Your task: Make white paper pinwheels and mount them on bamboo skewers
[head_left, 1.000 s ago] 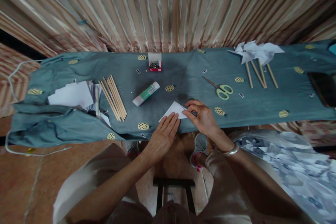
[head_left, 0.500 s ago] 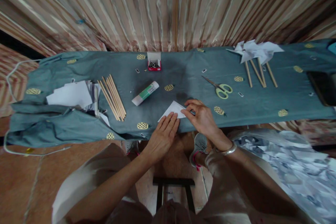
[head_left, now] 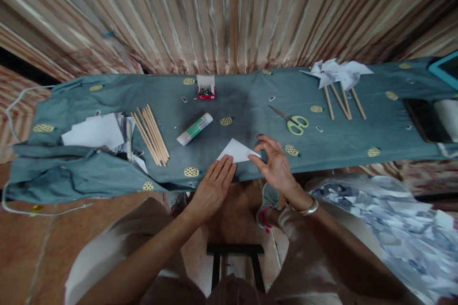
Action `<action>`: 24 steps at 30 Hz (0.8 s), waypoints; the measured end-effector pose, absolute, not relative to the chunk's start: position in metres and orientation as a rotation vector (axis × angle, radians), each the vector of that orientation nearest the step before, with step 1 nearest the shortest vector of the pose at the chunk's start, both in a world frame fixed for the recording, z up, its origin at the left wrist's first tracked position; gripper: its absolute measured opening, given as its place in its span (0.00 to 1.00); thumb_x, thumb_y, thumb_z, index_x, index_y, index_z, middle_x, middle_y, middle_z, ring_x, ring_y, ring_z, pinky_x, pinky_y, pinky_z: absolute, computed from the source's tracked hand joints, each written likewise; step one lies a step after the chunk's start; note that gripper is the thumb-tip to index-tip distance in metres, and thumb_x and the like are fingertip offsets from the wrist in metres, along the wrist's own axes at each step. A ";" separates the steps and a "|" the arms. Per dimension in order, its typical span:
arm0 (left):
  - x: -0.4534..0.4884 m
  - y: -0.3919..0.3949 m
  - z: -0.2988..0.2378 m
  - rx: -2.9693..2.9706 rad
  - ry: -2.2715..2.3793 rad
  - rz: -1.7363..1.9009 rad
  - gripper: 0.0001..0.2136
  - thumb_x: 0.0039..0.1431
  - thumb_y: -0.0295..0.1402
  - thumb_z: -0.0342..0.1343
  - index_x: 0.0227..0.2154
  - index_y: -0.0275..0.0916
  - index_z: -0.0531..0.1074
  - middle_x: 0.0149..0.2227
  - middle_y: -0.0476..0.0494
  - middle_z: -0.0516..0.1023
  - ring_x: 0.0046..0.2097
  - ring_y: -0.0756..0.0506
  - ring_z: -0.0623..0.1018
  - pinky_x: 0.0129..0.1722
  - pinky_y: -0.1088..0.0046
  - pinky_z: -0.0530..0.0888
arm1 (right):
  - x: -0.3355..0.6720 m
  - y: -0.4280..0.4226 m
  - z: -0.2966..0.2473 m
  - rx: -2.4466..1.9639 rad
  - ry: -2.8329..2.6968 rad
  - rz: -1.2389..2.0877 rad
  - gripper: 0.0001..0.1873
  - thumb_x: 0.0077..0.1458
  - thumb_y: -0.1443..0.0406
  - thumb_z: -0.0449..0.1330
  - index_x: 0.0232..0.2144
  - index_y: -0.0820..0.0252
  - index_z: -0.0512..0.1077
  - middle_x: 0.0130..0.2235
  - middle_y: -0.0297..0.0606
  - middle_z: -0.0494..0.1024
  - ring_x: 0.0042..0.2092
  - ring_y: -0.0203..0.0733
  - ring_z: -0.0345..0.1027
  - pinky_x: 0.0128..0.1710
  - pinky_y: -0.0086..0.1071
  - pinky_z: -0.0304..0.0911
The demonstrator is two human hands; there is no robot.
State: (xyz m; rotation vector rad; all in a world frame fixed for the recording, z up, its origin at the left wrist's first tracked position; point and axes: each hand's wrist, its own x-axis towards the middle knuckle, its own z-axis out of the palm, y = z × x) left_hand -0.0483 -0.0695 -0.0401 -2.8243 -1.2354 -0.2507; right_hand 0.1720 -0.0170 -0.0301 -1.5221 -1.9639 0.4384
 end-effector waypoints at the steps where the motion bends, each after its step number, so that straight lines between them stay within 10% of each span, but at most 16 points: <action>1: -0.053 -0.071 -0.040 -2.819 -1.242 -0.249 0.25 0.64 0.24 0.45 0.63 0.24 0.55 0.66 0.26 0.55 0.69 0.34 0.51 0.64 0.53 0.60 | 0.176 -0.017 -0.031 -1.517 -1.952 0.445 0.10 0.59 0.57 0.58 0.36 0.58 0.69 0.54 0.50 0.71 0.56 0.53 0.64 0.56 0.49 0.58; 24: -0.069 -0.047 -0.022 -2.817 -1.736 -0.941 0.25 0.64 0.33 0.52 0.63 0.38 0.56 0.55 0.34 0.72 0.55 0.38 0.72 0.53 0.55 0.72 | 0.163 0.012 -0.020 -1.402 -2.085 0.549 0.11 0.58 0.61 0.57 0.41 0.58 0.75 0.50 0.46 0.76 0.51 0.51 0.69 0.55 0.46 0.63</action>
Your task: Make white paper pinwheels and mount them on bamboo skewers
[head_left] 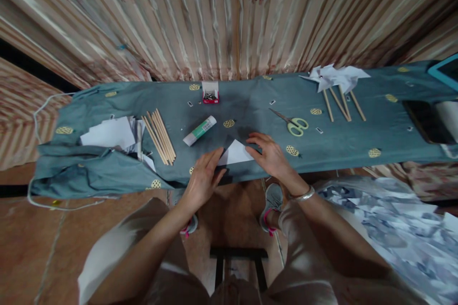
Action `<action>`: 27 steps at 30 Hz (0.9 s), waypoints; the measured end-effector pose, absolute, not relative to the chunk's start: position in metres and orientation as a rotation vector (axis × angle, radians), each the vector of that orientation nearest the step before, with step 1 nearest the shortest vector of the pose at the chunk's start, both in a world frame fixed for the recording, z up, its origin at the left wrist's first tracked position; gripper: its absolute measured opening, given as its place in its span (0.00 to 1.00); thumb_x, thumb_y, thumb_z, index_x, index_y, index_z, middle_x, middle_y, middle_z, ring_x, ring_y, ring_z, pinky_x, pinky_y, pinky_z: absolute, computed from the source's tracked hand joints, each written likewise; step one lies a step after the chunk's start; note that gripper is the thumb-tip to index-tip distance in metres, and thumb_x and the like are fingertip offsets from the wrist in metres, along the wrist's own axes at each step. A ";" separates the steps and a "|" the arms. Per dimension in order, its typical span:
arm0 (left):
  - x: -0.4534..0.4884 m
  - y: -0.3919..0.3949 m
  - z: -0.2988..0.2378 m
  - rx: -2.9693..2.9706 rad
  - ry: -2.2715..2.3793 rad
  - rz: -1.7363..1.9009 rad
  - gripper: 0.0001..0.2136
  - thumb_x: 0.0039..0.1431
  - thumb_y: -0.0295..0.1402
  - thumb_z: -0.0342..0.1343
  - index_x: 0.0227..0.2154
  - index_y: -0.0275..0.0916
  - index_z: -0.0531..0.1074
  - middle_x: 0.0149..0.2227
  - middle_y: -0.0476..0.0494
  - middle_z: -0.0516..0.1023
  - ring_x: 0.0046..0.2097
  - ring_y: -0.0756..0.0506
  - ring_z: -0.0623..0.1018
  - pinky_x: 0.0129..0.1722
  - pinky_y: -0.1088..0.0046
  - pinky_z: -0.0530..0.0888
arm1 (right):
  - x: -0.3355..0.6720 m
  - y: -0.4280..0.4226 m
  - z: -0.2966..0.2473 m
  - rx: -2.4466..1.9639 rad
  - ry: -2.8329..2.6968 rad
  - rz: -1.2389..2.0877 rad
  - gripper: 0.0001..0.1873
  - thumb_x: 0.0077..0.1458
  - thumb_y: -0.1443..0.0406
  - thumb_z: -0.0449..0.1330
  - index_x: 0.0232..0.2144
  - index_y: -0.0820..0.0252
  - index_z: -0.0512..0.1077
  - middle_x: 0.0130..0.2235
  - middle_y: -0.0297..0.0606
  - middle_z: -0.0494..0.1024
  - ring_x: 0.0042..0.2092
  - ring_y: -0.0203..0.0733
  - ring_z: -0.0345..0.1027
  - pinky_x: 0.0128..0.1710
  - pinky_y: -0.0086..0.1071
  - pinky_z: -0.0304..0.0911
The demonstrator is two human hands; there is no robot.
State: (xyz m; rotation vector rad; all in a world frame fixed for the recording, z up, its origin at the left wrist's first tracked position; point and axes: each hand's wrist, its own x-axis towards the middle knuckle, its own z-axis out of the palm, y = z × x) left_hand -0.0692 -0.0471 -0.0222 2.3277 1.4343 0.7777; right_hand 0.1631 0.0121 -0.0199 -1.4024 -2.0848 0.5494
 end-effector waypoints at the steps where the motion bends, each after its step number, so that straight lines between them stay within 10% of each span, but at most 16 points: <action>1: -0.066 -0.043 -0.022 2.304 1.426 0.789 0.25 0.63 0.32 0.52 0.62 0.39 0.56 0.54 0.35 0.73 0.54 0.39 0.72 0.52 0.55 0.73 | 0.162 0.013 -0.020 -1.396 -2.081 0.574 0.11 0.58 0.61 0.57 0.40 0.59 0.76 0.50 0.47 0.76 0.52 0.50 0.70 0.55 0.46 0.63; 17: -0.057 -0.022 -0.002 2.647 1.357 0.797 0.14 0.66 0.25 0.45 0.43 0.39 0.76 0.41 0.42 0.79 0.41 0.44 0.72 0.39 0.67 0.69 | 0.174 0.012 -0.006 -1.232 -1.686 1.349 0.10 0.51 0.60 0.58 0.32 0.59 0.77 0.31 0.34 0.79 0.29 0.35 0.69 0.29 0.29 0.65; 27: -0.043 -0.023 -0.002 2.737 1.308 0.784 0.09 0.66 0.30 0.51 0.43 0.39 0.76 0.46 0.43 0.80 0.47 0.43 0.72 0.43 0.64 0.66 | 0.180 -0.006 -0.017 -1.322 -1.680 1.010 0.13 0.55 0.63 0.57 0.40 0.57 0.78 0.38 0.38 0.81 0.34 0.39 0.74 0.36 0.34 0.69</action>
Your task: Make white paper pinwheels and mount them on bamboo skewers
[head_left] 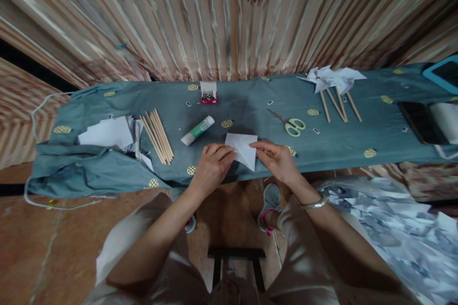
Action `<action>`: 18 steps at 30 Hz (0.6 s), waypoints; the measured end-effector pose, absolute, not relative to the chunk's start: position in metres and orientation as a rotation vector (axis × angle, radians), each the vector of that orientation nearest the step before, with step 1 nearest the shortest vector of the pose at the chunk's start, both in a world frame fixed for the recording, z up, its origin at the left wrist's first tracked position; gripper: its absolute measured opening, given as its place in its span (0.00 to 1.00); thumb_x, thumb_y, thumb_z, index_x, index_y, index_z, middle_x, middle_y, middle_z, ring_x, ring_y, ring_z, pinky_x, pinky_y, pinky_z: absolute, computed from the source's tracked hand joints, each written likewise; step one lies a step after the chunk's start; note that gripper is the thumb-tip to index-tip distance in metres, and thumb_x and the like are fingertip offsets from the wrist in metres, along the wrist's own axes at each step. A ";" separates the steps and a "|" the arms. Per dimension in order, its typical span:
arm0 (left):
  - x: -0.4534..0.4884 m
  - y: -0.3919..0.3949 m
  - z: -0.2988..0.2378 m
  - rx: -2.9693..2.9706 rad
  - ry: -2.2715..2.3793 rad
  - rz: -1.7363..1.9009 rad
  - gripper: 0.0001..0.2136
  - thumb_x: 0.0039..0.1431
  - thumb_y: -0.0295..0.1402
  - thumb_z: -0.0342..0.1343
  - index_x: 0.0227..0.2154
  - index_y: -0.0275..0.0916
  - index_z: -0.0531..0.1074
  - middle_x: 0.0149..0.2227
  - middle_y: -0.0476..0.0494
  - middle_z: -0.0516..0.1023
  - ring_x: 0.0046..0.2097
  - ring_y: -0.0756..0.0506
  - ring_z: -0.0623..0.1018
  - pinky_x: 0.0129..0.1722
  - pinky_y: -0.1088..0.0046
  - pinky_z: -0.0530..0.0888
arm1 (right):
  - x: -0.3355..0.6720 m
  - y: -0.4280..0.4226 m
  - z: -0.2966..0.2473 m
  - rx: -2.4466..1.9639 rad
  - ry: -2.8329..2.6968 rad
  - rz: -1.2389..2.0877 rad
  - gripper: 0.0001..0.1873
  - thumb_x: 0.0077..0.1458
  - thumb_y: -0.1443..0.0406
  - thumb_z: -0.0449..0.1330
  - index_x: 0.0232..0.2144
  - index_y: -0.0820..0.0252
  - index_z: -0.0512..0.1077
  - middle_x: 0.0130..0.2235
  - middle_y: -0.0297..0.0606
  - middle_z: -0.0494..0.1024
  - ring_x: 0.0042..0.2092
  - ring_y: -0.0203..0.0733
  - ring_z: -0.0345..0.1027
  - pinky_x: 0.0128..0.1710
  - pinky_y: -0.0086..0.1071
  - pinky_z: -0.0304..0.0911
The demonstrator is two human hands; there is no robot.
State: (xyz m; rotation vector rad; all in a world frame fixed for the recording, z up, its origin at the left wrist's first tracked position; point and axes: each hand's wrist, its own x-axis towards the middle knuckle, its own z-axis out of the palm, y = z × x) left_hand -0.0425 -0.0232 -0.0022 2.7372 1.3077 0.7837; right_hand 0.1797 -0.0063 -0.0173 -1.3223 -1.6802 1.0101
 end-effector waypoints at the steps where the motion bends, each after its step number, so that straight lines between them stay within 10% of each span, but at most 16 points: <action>1: -0.043 -0.022 -0.003 2.748 1.305 0.770 0.09 0.66 0.31 0.51 0.42 0.40 0.76 0.45 0.43 0.80 0.47 0.43 0.72 0.43 0.64 0.66 | 0.180 -0.009 -0.016 -1.335 -1.719 0.971 0.13 0.56 0.63 0.56 0.40 0.56 0.78 0.39 0.38 0.81 0.35 0.40 0.74 0.37 0.34 0.70; 18: -0.052 -0.042 -0.016 2.575 1.262 0.697 0.11 0.67 0.33 0.50 0.41 0.38 0.78 0.42 0.41 0.81 0.42 0.45 0.75 0.41 0.65 0.68 | 0.201 -0.025 -0.009 -1.257 -2.120 0.560 0.10 0.59 0.59 0.58 0.34 0.53 0.80 0.59 0.42 0.70 0.61 0.53 0.60 0.59 0.51 0.57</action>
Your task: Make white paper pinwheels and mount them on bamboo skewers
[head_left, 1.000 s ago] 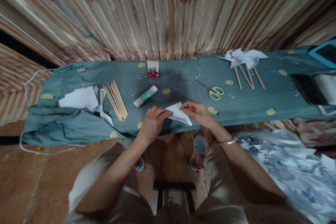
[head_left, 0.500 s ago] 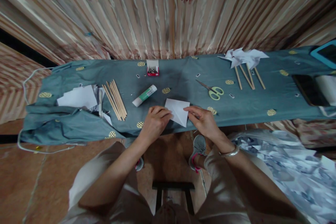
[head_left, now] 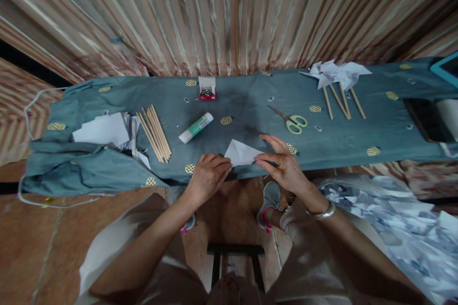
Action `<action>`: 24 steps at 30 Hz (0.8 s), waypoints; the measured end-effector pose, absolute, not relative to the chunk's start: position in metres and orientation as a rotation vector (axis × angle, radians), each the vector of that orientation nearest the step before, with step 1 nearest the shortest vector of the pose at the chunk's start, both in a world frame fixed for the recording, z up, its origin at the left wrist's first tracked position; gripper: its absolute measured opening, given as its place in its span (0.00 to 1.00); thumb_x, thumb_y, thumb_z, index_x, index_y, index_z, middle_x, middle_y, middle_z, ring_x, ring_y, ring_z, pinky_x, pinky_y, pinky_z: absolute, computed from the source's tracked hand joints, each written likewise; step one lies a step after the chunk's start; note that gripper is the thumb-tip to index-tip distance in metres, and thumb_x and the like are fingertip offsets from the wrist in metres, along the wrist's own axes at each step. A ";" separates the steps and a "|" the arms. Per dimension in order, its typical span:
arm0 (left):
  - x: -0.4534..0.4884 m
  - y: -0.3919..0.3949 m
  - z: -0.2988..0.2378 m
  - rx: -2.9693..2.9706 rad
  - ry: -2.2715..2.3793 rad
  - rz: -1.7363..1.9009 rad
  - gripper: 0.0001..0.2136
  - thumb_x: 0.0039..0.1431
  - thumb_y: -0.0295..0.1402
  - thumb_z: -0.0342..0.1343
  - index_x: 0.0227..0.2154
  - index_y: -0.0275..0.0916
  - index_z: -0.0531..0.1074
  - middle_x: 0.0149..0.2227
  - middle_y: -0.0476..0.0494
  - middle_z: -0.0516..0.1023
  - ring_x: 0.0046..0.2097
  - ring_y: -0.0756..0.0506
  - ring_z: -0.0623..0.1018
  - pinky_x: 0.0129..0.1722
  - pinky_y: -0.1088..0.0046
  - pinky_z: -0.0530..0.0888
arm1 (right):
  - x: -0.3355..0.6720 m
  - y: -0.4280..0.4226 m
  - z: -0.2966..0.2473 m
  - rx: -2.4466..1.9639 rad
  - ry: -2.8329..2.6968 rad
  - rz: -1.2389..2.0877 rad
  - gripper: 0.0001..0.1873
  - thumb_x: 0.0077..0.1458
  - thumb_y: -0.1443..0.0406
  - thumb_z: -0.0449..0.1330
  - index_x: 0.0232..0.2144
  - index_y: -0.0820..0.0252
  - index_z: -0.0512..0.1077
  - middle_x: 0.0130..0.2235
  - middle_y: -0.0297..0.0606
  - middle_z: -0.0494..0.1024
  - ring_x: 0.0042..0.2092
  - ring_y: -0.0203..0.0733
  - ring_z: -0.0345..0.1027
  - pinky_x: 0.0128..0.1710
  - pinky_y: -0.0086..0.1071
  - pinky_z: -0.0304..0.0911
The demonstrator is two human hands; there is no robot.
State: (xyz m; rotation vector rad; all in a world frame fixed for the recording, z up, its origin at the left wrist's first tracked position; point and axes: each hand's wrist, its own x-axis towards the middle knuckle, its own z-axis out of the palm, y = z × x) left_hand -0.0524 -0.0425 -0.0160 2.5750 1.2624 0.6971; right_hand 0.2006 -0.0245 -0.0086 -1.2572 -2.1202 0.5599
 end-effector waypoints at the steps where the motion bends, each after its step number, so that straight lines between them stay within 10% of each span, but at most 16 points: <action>1: -0.052 -0.043 -0.015 2.553 1.263 0.688 0.11 0.67 0.33 0.50 0.40 0.38 0.78 0.42 0.41 0.81 0.42 0.45 0.75 0.41 0.65 0.69 | 0.199 -0.022 -0.009 -1.251 -2.100 0.622 0.10 0.59 0.58 0.59 0.33 0.53 0.79 0.55 0.41 0.74 0.57 0.51 0.64 0.57 0.50 0.60; 6: -0.050 -0.043 -0.013 2.405 1.297 0.734 0.11 0.66 0.32 0.50 0.37 0.36 0.77 0.40 0.40 0.80 0.40 0.44 0.76 0.41 0.64 0.73 | 0.189 -0.011 -0.018 -1.281 -1.956 0.838 0.12 0.59 0.57 0.58 0.30 0.54 0.78 0.35 0.37 0.81 0.39 0.43 0.73 0.44 0.40 0.67; 16: -0.051 -0.044 -0.011 2.278 1.369 0.800 0.07 0.64 0.31 0.52 0.39 0.35 0.74 0.41 0.39 0.78 0.41 0.45 0.78 0.43 0.66 0.77 | 0.177 -0.003 -0.017 -1.490 -1.929 0.746 0.11 0.56 0.56 0.60 0.28 0.55 0.76 0.31 0.36 0.78 0.36 0.43 0.71 0.39 0.36 0.64; 24: -0.027 -0.077 -0.020 2.816 1.140 0.556 0.21 0.66 0.23 0.41 0.61 0.31 0.58 0.63 0.31 0.64 0.68 0.40 0.57 0.63 0.54 0.62 | 0.168 -0.004 -0.014 -1.550 -1.954 0.670 0.11 0.57 0.58 0.58 0.27 0.56 0.74 0.29 0.36 0.77 0.33 0.41 0.70 0.38 0.34 0.62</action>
